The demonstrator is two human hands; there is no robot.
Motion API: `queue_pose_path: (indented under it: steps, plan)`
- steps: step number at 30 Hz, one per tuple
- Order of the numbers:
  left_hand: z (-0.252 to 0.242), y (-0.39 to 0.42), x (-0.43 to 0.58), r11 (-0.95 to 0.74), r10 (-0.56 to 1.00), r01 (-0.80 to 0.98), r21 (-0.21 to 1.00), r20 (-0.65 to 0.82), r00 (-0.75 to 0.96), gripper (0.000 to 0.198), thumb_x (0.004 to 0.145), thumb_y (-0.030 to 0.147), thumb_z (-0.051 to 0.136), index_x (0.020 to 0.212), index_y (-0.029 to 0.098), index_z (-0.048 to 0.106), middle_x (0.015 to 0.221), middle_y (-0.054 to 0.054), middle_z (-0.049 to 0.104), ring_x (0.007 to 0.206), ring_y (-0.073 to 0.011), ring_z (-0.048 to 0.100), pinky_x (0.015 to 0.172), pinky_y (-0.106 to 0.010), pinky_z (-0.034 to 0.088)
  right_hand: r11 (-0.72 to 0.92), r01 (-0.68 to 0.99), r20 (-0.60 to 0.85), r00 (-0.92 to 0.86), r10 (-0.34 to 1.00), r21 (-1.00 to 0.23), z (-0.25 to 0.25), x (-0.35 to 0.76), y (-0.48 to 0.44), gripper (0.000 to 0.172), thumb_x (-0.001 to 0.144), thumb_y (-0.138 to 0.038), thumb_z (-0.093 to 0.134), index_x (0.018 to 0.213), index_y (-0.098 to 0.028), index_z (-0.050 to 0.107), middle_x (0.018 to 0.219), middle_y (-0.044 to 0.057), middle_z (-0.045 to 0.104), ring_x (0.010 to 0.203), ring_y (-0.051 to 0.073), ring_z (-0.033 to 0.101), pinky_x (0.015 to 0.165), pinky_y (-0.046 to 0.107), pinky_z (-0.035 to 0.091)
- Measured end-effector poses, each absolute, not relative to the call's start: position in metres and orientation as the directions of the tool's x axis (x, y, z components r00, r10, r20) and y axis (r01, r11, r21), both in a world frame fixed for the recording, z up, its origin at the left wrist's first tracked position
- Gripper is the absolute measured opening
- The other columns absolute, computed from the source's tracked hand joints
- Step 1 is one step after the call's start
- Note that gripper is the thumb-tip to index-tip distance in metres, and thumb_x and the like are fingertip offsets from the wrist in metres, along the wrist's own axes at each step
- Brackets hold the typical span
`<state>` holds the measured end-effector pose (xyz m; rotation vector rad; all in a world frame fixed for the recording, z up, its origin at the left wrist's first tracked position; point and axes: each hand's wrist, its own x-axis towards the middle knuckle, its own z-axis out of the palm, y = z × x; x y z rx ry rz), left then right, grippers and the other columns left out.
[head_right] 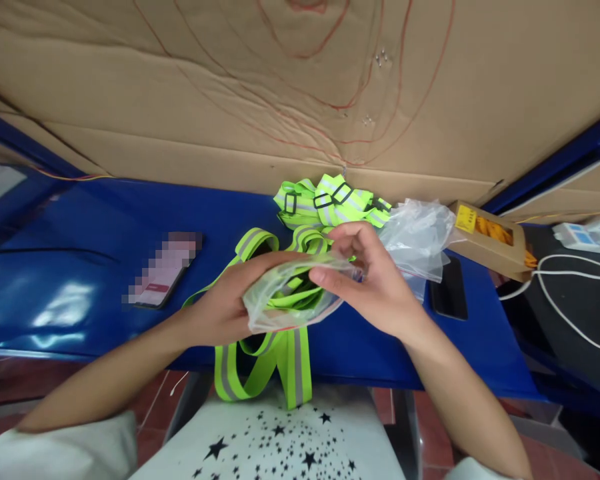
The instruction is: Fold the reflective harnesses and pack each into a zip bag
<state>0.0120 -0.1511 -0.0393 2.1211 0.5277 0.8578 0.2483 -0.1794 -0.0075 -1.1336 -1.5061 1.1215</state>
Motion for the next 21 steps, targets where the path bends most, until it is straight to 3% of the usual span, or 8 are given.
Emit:
queue_pose_path:
  steps: [3,6,9,11,14,17,21]
  plan:
    - [-0.047,-0.159,0.019,-0.583,0.604,0.061,0.81,0.382,0.699,0.068,0.087,0.038,0.081,0.148,0.028,0.05,0.14,-0.011,0.066,0.123,-0.0293,0.067,0.104,-0.041,0.053,0.232,0.255,0.15,-0.305,0.94,-0.939,-0.008,0.255,-0.178,0.031,0.085,-0.042,0.082,0.087,-0.021,0.059,0.079,-0.002,0.058,0.069,0.009,0.055,0.059,0.02,0.047]
    - [-0.058,-0.163,0.028,-0.519,0.663,0.057,0.853,0.36,0.657,0.082,0.073,0.048,0.092,0.143,0.029,0.054,0.136,-0.011,0.069,0.119,-0.0318,0.069,0.102,-0.043,0.054,0.222,0.273,0.13,-0.316,0.94,-0.936,-0.016,0.253,-0.179,0.033,0.085,-0.037,0.082,0.082,-0.021,0.053,0.072,-0.005,0.051,0.06,0.008,0.046,0.052,0.02,0.04]
    - [-0.062,-0.16,0.032,-0.463,0.724,0.034,0.885,0.356,0.591,0.077,0.072,0.05,0.093,0.139,0.029,0.06,0.132,-0.01,0.072,0.112,-0.0293,0.072,0.096,-0.04,0.057,0.276,0.307,0.189,-0.284,0.94,-0.911,-0.019,0.253,-0.182,0.026,0.09,-0.034,0.078,0.104,-0.025,0.059,0.093,0.0,0.062,0.077,0.012,0.061,0.064,0.024,0.052]
    - [-0.06,-0.156,0.032,-0.454,0.734,-0.015,0.891,0.383,0.561,0.066,0.081,0.047,0.088,0.139,0.029,0.062,0.133,-0.009,0.072,0.112,-0.0275,0.072,0.096,-0.038,0.057,0.401,0.369,0.315,-0.272,0.909,-0.838,-0.018,0.256,-0.185,0.036,0.093,-0.033,0.075,0.125,-0.03,0.06,0.116,0.005,0.063,0.096,0.017,0.066,0.079,0.031,0.058]
    - [-0.058,-0.151,0.029,-0.459,0.717,-0.082,0.885,0.423,0.554,0.06,0.087,0.045,0.083,0.14,0.029,0.061,0.135,-0.008,0.07,0.118,-0.027,0.07,0.101,-0.037,0.056,0.651,0.592,0.62,-0.299,0.725,-0.475,-0.013,0.263,-0.191,0.034,0.095,-0.032,0.073,0.128,-0.036,0.066,0.12,0.006,0.065,0.107,0.023,0.065,0.096,0.04,0.053]
    - [-0.063,-0.15,0.027,-0.492,0.711,-0.086,0.866,0.457,0.535,0.064,0.087,0.047,0.082,0.143,0.029,0.058,0.135,-0.009,0.069,0.117,-0.0261,0.07,0.102,-0.038,0.056,0.734,0.672,0.671,-0.502,0.545,-0.093,-0.01,0.266,-0.198,0.03,0.103,-0.044,0.061,0.129,-0.032,0.068,0.112,0.006,0.072,0.107,0.025,0.066,0.099,0.044,0.047]
    - [-0.075,-0.149,0.026,-0.541,0.696,-0.092,0.836,0.507,0.508,0.072,0.083,0.048,0.086,0.146,0.029,0.056,0.136,-0.009,0.069,0.119,-0.0254,0.069,0.101,-0.036,0.055,0.727,0.686,0.624,-0.582,0.521,0.033,-0.01,0.261,-0.205,0.043,0.108,-0.051,0.046,0.134,-0.021,0.064,0.118,0.01,0.073,0.11,0.025,0.065,0.098,0.044,0.044]
